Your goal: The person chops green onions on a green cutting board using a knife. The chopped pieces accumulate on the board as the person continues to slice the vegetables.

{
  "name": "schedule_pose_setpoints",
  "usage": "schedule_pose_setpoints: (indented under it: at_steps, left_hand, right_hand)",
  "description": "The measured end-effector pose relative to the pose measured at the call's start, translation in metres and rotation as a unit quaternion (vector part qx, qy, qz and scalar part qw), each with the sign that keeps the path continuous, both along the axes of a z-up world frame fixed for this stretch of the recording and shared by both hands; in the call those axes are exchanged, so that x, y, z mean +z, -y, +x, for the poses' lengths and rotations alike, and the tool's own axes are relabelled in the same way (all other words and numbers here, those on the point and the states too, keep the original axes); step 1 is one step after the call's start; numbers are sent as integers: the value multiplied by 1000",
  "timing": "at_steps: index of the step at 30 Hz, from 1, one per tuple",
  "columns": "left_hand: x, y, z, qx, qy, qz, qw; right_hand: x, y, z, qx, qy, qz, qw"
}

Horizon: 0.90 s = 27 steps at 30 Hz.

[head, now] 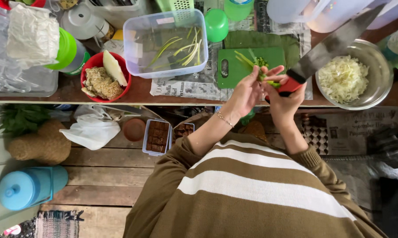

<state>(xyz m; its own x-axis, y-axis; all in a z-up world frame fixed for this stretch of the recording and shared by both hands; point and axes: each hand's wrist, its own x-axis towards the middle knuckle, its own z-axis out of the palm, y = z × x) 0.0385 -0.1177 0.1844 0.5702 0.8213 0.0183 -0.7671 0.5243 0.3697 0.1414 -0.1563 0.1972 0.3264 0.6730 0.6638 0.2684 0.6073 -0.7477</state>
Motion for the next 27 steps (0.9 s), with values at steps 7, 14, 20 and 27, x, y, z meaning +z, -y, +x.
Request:
schedule_pose_setpoints:
  at_steps: [7, 14, 20, 27]
  left_hand:
    - [-47, -13, 6, -6, -169, 43, 985]
    - [-37, 4, -17, 61, -461, 250, 849]
    - [-31, 6, -21, 105, -506, 360, 777]
    - [-25, 7, -33, 38, -530, 515, 673]
  right_hand:
    - [2, 12, 7, 43, -7, -27, 999]
    - [23, 13, 27, 34, -28, -113, 993]
    - [31, 10, 28, 77, -89, -193, 974]
    - [15, 2, 54, 79, -49, -244, 965]
